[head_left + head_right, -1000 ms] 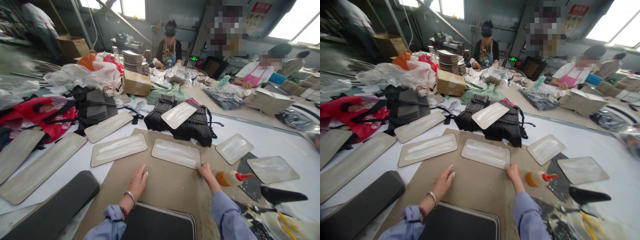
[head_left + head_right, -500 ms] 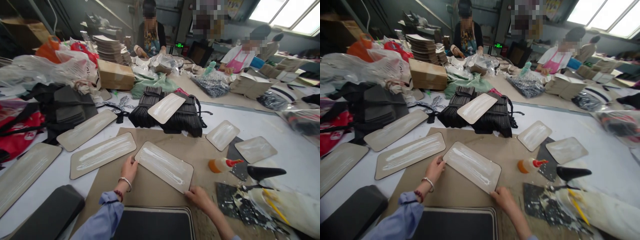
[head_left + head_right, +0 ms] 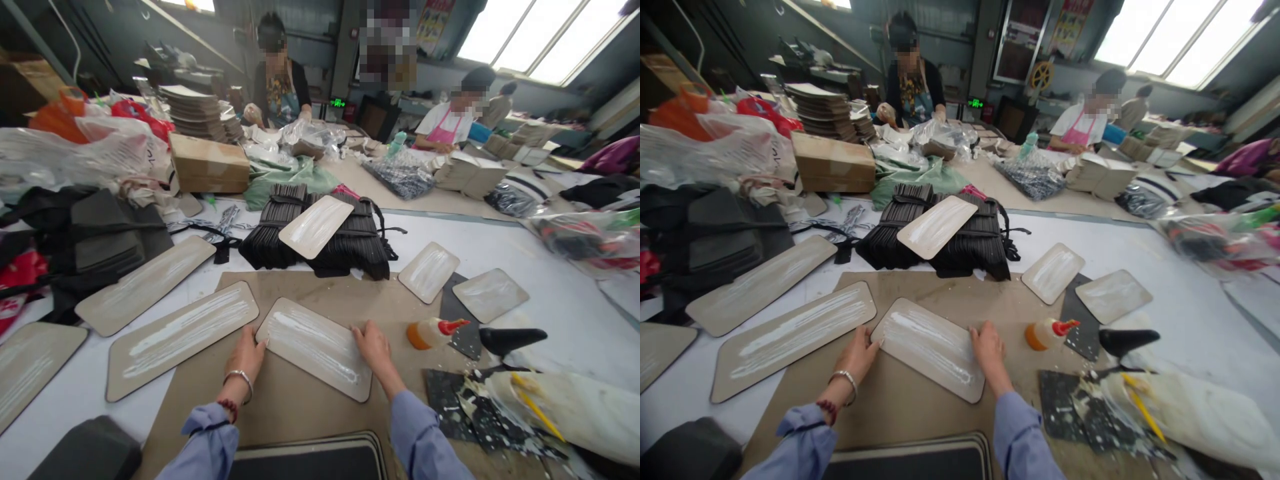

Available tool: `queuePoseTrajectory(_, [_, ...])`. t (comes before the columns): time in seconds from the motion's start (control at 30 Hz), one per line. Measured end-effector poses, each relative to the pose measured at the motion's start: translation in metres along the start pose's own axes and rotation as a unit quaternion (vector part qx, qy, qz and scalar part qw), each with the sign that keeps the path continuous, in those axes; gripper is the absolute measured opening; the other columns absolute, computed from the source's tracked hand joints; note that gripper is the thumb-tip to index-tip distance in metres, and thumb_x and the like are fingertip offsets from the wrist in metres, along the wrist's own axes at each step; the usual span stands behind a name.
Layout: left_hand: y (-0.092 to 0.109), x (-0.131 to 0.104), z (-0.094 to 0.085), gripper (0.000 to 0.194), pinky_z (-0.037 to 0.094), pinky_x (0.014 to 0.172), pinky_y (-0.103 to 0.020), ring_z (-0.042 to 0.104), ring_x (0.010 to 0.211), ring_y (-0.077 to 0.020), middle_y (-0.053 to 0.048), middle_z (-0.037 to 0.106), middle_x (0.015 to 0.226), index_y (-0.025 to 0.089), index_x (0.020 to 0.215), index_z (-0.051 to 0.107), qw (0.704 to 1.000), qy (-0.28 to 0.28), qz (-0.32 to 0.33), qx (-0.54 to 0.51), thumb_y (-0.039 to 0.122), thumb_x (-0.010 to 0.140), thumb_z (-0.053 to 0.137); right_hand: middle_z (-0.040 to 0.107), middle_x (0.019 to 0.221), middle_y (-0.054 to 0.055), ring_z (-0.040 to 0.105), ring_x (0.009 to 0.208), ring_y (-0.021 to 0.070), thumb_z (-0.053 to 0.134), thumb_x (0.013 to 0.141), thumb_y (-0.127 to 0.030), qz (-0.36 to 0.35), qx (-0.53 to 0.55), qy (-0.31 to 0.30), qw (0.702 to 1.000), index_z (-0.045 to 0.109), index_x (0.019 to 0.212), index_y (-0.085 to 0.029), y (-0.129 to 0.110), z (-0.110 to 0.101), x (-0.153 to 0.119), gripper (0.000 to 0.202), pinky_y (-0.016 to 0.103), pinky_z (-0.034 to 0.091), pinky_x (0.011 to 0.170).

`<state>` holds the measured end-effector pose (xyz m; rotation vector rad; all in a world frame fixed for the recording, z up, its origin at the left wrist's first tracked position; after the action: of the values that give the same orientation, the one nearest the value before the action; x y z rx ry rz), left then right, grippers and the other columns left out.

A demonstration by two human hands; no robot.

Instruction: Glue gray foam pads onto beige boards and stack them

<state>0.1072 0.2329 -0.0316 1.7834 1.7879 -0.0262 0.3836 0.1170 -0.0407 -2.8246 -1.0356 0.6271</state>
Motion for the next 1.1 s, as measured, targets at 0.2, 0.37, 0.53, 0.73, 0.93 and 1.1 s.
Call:
queuePoseTrajectory(0.2, [-0.018, -0.002, 0.015, 0.007, 0.045, 0.072, -0.033, 0.060, 0.084, -0.0241, -0.006, 0.058, 0.079, 0.022, 0.073, 0.038, 0.997, 0.028, 0.052, -0.044, 0.026, 0.075, 0.044, 0.064, 0.083, 0.006, 0.060, 0.081, 0.0164, 0.045, 0.078, -0.019, -0.059, 0.095, 0.073, 0.991, 0.050, 0.076, -0.020, 0.022, -0.002, -0.014, 0.005, 0.023, 0.041, 0.071])
queuePoseTrajectory(0.37, [-0.041, -0.025, 0.029, 0.016, 0.044, 0.064, -0.034, 0.061, 0.070, -0.0237, -0.002, 0.054, 0.064, 0.025, 0.064, 0.033, 0.993, 0.058, 0.053, -0.092, 0.025, 0.080, 0.034, 0.060, 0.069, 0.004, 0.058, 0.069, 0.0189, 0.040, 0.075, -0.032, -0.109, 0.242, 0.127, 0.956, 0.048, 0.071, -0.022, 0.048, 0.009, -0.038, 0.013, 0.028, 0.042, 0.066])
queuePoseTrajectory(0.53, [-0.059, -0.048, 0.020, 0.020, 0.044, 0.061, -0.031, 0.059, 0.061, -0.0208, 0.001, 0.054, 0.057, 0.024, 0.058, 0.036, 0.991, 0.035, 0.049, -0.117, 0.024, 0.077, 0.041, 0.050, 0.054, 0.001, 0.049, 0.057, 0.0177, 0.033, 0.072, -0.049, -0.112, 0.250, 0.086, 0.958, 0.036, 0.054, -0.023, 0.062, 0.001, -0.088, 0.031, 0.029, 0.037, 0.057])
queuePoseTrajectory(0.73, [-0.082, -0.109, -0.015, 0.016, 0.046, 0.072, -0.031, 0.061, 0.079, -0.0201, -0.005, 0.062, 0.081, 0.018, 0.089, 0.053, 0.994, 0.046, 0.039, -0.094, 0.027, 0.078, 0.050, 0.047, 0.055, -0.001, 0.045, 0.059, 0.0150, 0.035, 0.075, -0.053, -0.130, 0.206, 0.020, 0.970, 0.041, 0.058, -0.022, 0.059, -0.016, -0.176, 0.037, 0.027, 0.033, 0.059])
queuePoseTrajectory(0.93, [-0.097, -0.183, -0.004, 0.021, 0.045, 0.086, -0.033, 0.057, 0.091, -0.0182, -0.006, 0.062, 0.094, 0.020, 0.100, 0.057, 0.956, 0.032, 0.285, -0.065, 0.024, 0.081, 0.050, 0.052, 0.062, 0.001, 0.048, 0.060, 0.0156, 0.041, 0.076, -0.058, -0.108, 0.133, -0.017, 0.985, 0.046, 0.063, -0.022, 0.057, 0.014, -0.226, 0.039, 0.027, 0.035, 0.061])
queuePoseTrajectory(1.1, [-0.110, -0.206, 0.016, 0.027, 0.045, 0.085, -0.036, 0.052, 0.094, -0.0201, -0.006, 0.060, 0.099, 0.021, 0.103, 0.058, 0.932, -0.025, 0.362, 0.006, 0.018, 0.077, 0.056, 0.053, 0.059, 0.001, 0.050, 0.057, 0.0188, 0.044, 0.071, -0.064, -0.043, 0.005, -0.042, 0.998, 0.043, 0.062, -0.024, 0.062, 0.045, -0.239, 0.041, 0.030, 0.036, 0.056])
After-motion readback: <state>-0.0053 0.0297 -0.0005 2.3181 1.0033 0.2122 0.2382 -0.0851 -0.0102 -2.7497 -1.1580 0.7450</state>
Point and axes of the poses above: each hand's wrist, its own x-axis towards the middle knuckle, its own z-axis out of the palm, y = z × x, the point moved 3 cm from there along x, towards the middle knuckle
